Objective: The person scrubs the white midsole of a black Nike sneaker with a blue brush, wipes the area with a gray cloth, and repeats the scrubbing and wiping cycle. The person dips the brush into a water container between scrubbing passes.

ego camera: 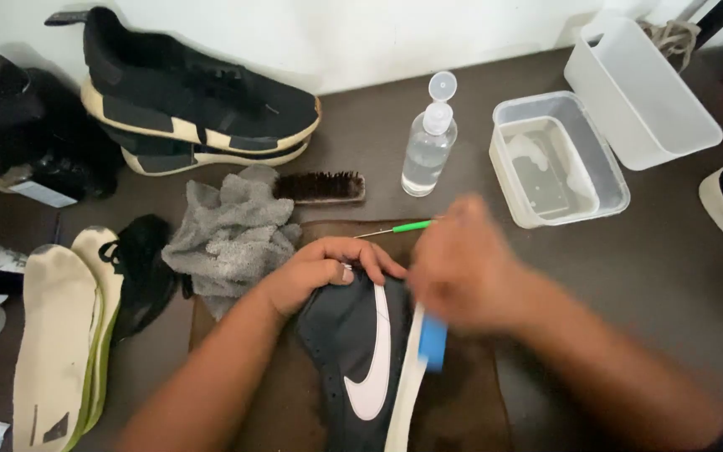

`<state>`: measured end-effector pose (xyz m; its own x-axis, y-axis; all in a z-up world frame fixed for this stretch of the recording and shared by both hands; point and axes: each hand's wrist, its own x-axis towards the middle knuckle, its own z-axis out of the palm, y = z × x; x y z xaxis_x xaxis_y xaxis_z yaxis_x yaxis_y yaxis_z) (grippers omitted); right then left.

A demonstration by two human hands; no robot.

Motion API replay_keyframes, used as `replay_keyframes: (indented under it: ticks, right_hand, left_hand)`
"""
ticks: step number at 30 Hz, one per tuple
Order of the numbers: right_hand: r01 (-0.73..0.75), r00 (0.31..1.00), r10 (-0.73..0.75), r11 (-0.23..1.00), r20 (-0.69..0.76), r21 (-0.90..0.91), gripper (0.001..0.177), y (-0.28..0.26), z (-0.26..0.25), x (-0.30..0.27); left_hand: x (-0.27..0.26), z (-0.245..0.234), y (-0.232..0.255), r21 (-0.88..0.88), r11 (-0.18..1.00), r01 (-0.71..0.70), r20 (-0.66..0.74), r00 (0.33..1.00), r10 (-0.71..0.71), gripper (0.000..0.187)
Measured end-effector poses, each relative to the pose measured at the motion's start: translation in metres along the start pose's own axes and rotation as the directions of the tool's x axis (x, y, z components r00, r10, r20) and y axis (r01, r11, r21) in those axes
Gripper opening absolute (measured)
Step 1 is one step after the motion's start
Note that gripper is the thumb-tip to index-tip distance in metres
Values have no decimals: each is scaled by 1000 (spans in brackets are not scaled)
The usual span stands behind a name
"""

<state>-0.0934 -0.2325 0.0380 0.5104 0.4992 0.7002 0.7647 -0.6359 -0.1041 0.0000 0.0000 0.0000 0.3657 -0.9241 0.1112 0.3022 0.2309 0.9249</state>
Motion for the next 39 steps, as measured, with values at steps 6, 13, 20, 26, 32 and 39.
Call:
replay_keyframes:
  ticks: [6, 13, 20, 26, 32, 39]
  right_hand:
    - [-69, 997, 65, 991, 38, 118, 28, 27, -4, -8]
    - [108, 987, -118, 990, 106, 96, 26, -27, 2, -2]
    - [42, 979, 18, 957, 204, -285, 28, -19, -7, 1]
    - [-2, 991, 17, 994, 136, -110, 24, 30, -2, -19]
    - [56, 986, -89, 972, 138, 226, 28, -36, -7, 10]
    - [-11, 992, 19, 998, 123, -62, 36, -27, -11, 5]
  left_hand:
    - [-2, 3, 1, 1, 1000, 0, 9, 1000, 0, 38]
    - [0, -3, -6, -43, 999, 7, 16, 1000, -6, 38]
    - [1, -4, -8, -26, 1000, 4, 19, 1000, -3, 39]
    - [-3, 4, -1, -17, 1000, -10, 31, 999, 10, 38]
    - [-2, 3, 10, 69, 998, 0, 115, 993, -8, 26]
    - [-2, 0, 10, 67, 998, 3, 97, 995, -10, 29]
